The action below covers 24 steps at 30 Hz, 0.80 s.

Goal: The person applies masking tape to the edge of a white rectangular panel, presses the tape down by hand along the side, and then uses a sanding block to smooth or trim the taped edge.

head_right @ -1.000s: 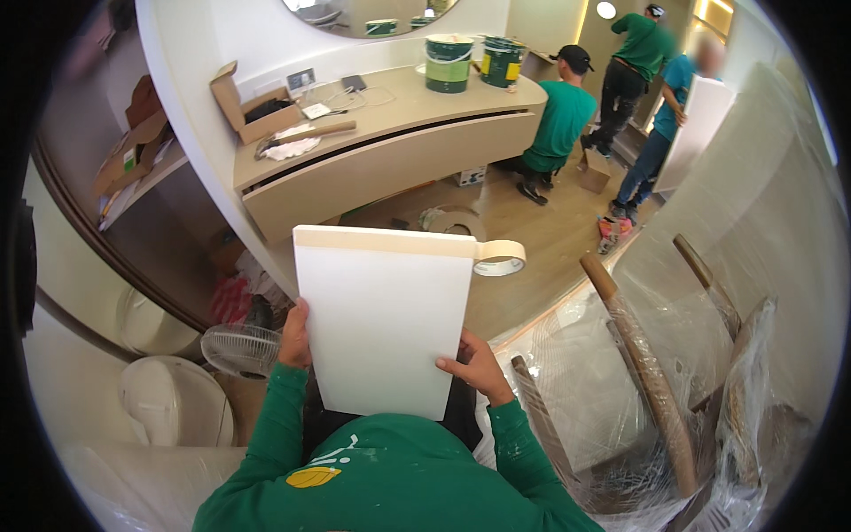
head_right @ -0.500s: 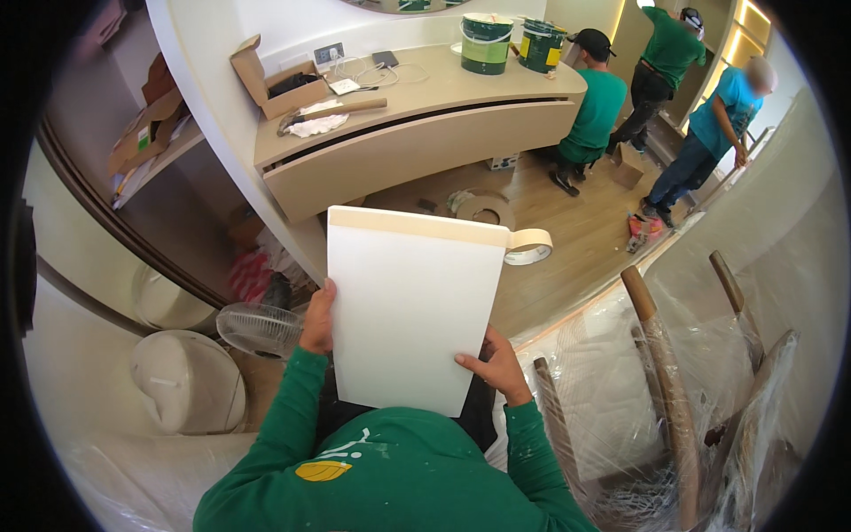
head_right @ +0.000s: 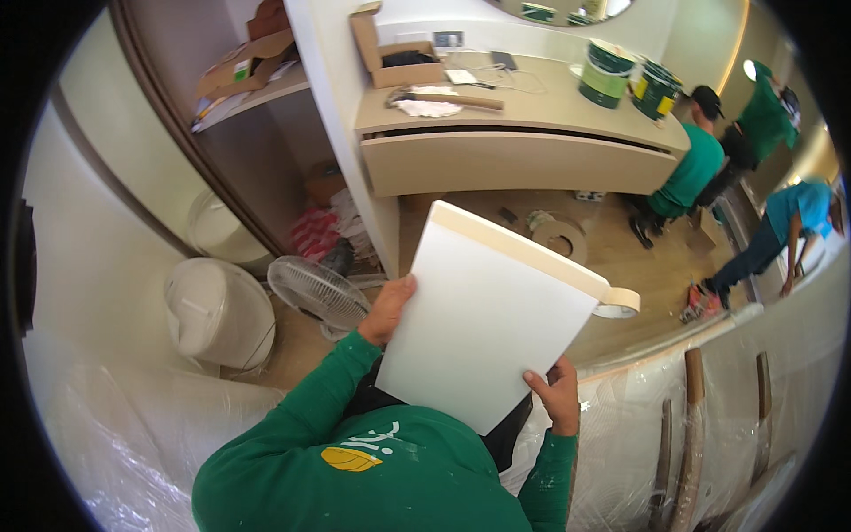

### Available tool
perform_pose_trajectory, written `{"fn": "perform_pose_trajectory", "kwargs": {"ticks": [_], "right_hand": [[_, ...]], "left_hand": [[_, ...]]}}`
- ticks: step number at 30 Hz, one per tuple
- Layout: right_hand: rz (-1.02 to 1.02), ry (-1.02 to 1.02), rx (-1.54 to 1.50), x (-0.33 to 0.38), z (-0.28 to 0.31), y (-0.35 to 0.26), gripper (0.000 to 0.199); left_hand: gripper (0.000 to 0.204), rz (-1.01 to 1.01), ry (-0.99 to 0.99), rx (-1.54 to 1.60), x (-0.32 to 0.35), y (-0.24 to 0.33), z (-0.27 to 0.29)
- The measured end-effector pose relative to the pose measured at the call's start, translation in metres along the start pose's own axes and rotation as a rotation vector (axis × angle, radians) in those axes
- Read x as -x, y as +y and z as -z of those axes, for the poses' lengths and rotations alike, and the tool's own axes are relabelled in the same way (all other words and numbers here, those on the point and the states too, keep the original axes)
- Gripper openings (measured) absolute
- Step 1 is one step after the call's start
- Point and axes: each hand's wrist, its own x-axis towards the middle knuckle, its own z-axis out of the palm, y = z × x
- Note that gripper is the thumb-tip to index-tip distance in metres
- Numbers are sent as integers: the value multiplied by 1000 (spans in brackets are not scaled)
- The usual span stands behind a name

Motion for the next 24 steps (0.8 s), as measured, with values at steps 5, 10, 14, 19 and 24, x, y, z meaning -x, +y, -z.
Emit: {"fn": "perform_pose_trajectory", "kwargs": {"ticks": [5,10,14,19,24], "right_hand": [[-20,-9,51,-4,-10,-13,42],[17,93,101,-21,-15,-5,42],[-72,138,120,-23,11,-6,41],[-46,158,20,-60,27,-7,41],[-100,299,-73,-117,56,12,41]], "left_hand": [[52,78,51,5,0,8,-7],[51,-63,113,-82,-26,-8,-2],[50,79,46,68,-40,7,-16],[53,89,61,210,-76,-5,-20],[49,74,115,221,-129,-28,-17]]}}
